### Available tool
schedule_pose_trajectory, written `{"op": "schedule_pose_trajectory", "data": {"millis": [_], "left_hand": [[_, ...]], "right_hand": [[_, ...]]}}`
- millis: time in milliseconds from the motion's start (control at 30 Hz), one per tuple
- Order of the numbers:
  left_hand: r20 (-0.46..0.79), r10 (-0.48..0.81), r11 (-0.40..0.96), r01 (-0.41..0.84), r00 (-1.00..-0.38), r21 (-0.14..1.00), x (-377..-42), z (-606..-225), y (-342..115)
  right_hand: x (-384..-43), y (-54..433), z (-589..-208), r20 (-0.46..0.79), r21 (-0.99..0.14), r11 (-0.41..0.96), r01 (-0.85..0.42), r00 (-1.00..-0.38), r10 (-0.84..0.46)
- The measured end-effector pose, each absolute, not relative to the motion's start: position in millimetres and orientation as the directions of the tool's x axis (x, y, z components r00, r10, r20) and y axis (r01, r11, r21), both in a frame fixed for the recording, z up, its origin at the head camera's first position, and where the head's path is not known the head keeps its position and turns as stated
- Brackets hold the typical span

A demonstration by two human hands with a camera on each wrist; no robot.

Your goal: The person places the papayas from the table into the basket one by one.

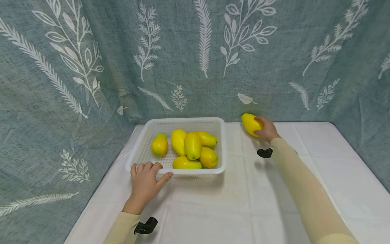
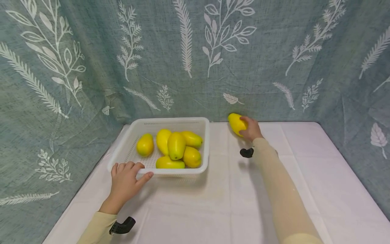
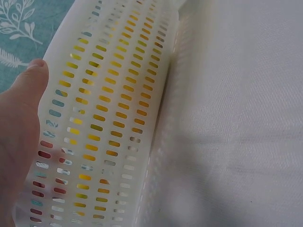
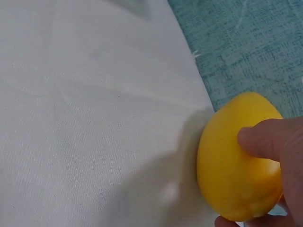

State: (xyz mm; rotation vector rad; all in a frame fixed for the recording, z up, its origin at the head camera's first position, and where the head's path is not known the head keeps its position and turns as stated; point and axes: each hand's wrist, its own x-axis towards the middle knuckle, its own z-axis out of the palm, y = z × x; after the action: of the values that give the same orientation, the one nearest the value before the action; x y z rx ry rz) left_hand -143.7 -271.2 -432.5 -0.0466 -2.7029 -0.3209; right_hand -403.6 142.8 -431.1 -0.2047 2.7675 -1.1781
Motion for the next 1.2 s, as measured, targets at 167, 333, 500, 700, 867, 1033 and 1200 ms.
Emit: {"op": "schedule_pose_trajectory", "data": {"millis": [167, 333, 500, 700, 867, 1033, 1200], "left_hand": [[0.408, -0.015, 0.973, 0.080, -0.913, 0.215, -143.4, -431.5, -270.7], [0.405, -0.014, 0.972, 0.083, -0.914, 0.220, -143.6, -431.3, -270.9], [0.398, -0.017, 0.972, 0.078, -0.917, 0.222, -142.9, -430.6, -271.8], [0.394, -0.012, 0.971, 0.083, -0.919, 0.223, -143.3, -430.6, -271.8], [0.392, -0.022, 0.971, 0.075, -0.920, 0.229, -142.4, -430.8, -271.5], [0.386, -0.023, 0.969, 0.075, -0.922, 0.236, -143.5, -430.4, -273.0], [0.368, -0.018, 0.967, 0.077, -0.929, 0.241, -145.8, -432.4, -271.1]], "right_hand": [[-403.0, 143.2, -431.5, -0.118, -0.780, 0.625, -0.020, -0.977, -0.179], [-396.0, 140.7, -431.9, -0.215, -0.878, 0.465, 0.112, -0.961, -0.174], [-390.4, 138.2, -434.2, -0.298, -0.931, 0.273, 0.241, -0.936, -0.189], [-383.1, 135.9, -423.5, -0.294, -0.952, 0.157, 0.261, -0.924, -0.245], [-374.1, 131.9, -395.1, -0.240, -0.969, 0.124, 0.212, -0.923, -0.300], [-363.3, 116.7, -365.8, -0.208, -0.976, 0.135, 0.174, -0.928, -0.310], [-347.6, 97.0, -348.7, -0.178, -0.979, 0.153, 0.132, -0.919, -0.352]]}}
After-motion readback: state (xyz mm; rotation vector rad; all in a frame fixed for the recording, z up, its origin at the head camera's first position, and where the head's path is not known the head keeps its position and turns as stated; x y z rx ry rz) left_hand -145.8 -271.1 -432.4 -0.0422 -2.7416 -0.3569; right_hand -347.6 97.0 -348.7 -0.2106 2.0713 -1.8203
